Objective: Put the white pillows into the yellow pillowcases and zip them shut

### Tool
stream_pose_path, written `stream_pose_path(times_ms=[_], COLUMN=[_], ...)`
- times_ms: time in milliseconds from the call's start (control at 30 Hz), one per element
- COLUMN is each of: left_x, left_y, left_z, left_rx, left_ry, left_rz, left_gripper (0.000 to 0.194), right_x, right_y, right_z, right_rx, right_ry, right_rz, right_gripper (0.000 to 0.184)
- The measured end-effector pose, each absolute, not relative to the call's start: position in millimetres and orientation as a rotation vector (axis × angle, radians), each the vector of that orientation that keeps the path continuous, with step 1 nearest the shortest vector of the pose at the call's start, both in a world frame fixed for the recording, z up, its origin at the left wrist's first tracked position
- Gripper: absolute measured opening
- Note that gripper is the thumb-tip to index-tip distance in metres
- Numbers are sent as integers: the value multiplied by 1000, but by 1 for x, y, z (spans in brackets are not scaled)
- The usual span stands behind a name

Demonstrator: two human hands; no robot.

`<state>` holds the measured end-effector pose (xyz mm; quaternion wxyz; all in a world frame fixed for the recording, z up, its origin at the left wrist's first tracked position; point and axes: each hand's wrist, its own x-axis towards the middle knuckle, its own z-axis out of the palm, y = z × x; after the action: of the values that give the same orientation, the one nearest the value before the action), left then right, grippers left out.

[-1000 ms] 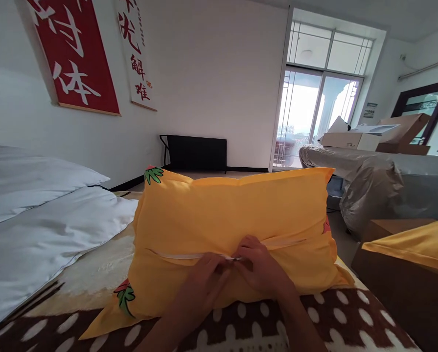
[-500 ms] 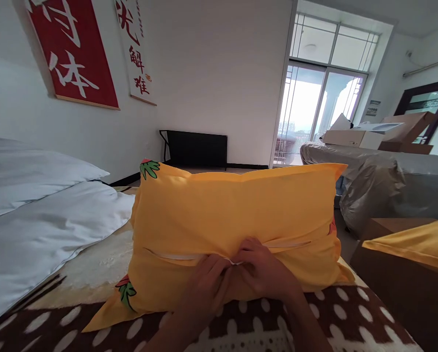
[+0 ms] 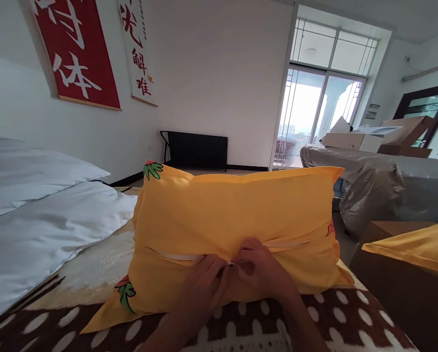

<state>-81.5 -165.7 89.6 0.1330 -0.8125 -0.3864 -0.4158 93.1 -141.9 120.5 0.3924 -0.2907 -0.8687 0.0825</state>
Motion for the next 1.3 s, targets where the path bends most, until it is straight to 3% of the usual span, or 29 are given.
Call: stream_pose_path(times_ms=[633,933,1100,1300], left_x=[-110,-150,-169,-178], left_y=[-165,-164,-169,-168], left_z=[113,131,142,148], left_rx=[-2393,-2408,-2625,-2943], left_ry=[-1223,-1277,-1347,-1369], left_rz=[-988,-962,-882,-957], left_gripper=[14,18,20,19], right_x=[70,66,72,71], right_y=[-140,-139,-137,-144], right_z=[110,105,107,112], right_rx=[-862,-889,-804,-778], right_ry=[-2090,-1977,-2112,-2251], right_rz=[-114,-203,-142,-277], right_gripper=[11,18,8,16])
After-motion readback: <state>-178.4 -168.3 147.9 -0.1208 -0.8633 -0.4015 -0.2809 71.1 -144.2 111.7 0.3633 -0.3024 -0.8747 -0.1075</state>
